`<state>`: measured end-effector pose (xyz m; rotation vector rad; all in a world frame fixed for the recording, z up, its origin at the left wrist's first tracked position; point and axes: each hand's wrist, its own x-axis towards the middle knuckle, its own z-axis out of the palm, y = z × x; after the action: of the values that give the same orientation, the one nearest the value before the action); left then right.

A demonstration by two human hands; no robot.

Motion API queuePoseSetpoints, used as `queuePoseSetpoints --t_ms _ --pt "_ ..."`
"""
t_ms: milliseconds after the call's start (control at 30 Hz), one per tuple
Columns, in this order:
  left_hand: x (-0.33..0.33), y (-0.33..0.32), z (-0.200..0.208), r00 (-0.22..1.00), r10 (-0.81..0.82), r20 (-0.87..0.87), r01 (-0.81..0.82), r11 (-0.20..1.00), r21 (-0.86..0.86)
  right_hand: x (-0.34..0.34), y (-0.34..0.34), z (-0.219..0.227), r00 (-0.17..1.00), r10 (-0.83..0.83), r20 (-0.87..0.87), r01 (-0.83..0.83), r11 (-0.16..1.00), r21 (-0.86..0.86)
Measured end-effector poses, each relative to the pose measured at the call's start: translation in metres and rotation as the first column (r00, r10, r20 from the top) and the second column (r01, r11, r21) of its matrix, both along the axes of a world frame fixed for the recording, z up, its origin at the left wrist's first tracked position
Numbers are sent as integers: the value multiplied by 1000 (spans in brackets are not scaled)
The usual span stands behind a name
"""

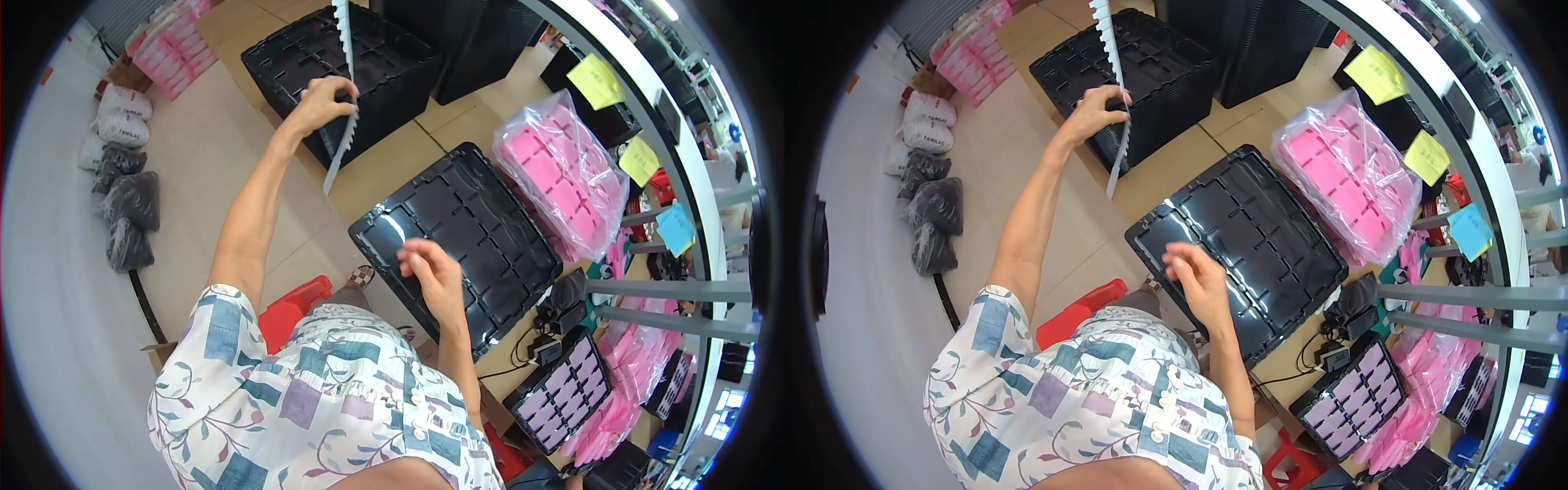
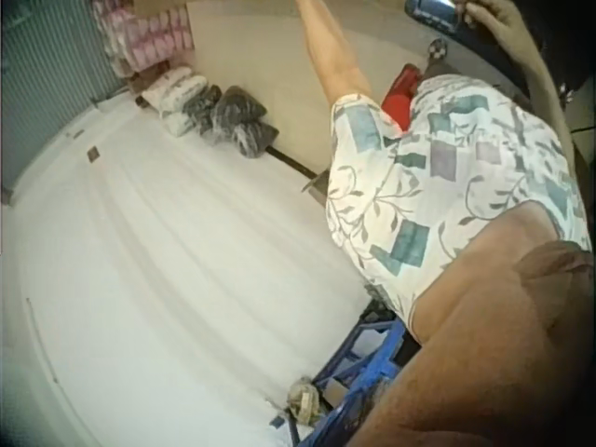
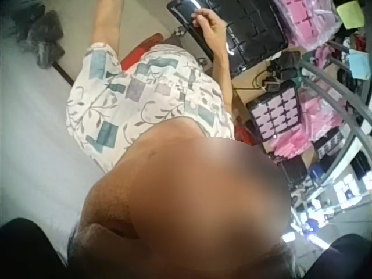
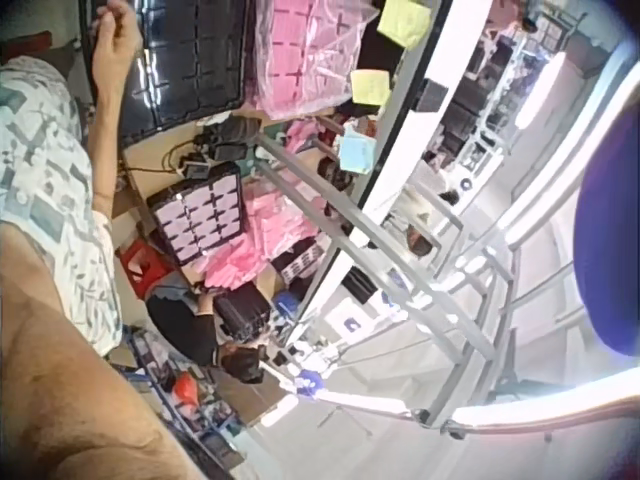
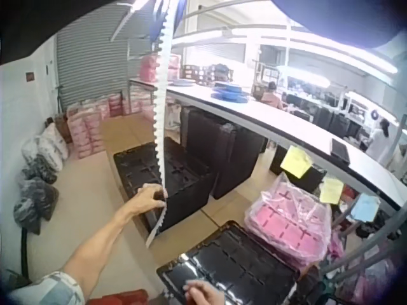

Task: The person applies small white adhesive strips to the surface of a black plastic tray. They then place a pink foam insert into the tray and press it down to secure it. The person repeats this process with multiple trays, handling them one at a time.

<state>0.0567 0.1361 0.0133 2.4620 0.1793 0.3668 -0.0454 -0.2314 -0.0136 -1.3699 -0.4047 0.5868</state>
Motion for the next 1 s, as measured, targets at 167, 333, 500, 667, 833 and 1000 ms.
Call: queuePoseSetpoints --t_ms 167,333,500,667,833,1000 --pt "-33 -39 13 996 -26 81 36 991 -127 48 93 -30 947 -46 319 155 933 -325" --pt "-72 -55 38 987 -98 131 163 641 -750 58 161 -73 954 -119 276 159 979 -127" --pt "-88 -38 33 984 19 177 164 293 -942 45 150 -52 913 215 -347 -182 975 124" --pt "-120 -67 -8 971 -193 -139 -64 353 -934 14 109 -22 902 225 -367 -206 974 91" --pt "-128 -109 -17 933 -221 -283 -181 393 -902 -5 72 -28 943 176 -282 -185 983 -6" --pt "-132 -131 -16 928 -251 -274 -138 453 -881 -18 43 -18 912 111 -396 -106 994 36"
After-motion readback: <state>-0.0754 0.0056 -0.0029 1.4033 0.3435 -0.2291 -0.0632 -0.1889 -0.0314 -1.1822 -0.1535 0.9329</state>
